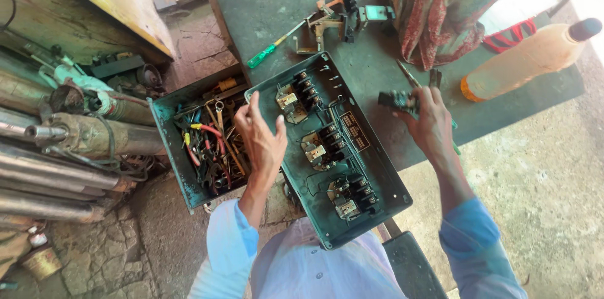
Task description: The person disassembles and reassembles small electrical components inside a green plastic case using a screwdriver. They remove a black plastic cover, adjust internal parts, and then reattach the cover and other components within the case.
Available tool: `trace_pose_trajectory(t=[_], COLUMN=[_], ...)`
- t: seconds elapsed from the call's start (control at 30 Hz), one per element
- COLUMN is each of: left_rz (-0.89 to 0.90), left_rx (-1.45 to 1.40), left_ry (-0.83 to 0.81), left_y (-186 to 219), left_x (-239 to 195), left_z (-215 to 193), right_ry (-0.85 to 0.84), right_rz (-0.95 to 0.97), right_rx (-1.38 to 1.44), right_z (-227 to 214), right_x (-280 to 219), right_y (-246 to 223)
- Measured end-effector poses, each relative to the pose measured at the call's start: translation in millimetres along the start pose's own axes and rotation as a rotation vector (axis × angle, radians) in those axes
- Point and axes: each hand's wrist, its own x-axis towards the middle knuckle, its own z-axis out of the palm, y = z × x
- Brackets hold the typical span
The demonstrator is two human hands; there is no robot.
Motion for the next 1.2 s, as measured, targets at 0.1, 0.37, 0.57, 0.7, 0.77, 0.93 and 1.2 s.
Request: trace_pose_trajectory(t=[0.1,0.37,0.57,0.7,0.77,0.93,1.2], left_rz=[0.030,0.232,0.272,0.283,0.261,0.102,-0.075], left_rx=[0.156,0.292,0.256,0.251,0.251,0.296,0.358], left_ry=[0.034,-0.070,-0.062,-0.014,-0.022,-0.113,-0.161], left_y=[-8,-34,-38,-34,-37,-41,-30], left_x=[10,65,82,82,76,36,-37], left_z=[8,22,26,23,17,-3,-25], right_ry=[0.029,0.129,-0.227,-0.013,-0.025,-0.024,-0.048], right_rz=[-0.039,0.256,0.776,0.719,0.672,0.343,0.183], right_rx=[-0.019,-0.098,0.333,0.367,0.304,0.125,-0.041], right_z=[12,-16,11,26,24,6,-10], right_x=[21,-94,-197,-191,-178,-123,-61], right_y=[-13,-33,-59,-39,-20,33,62])
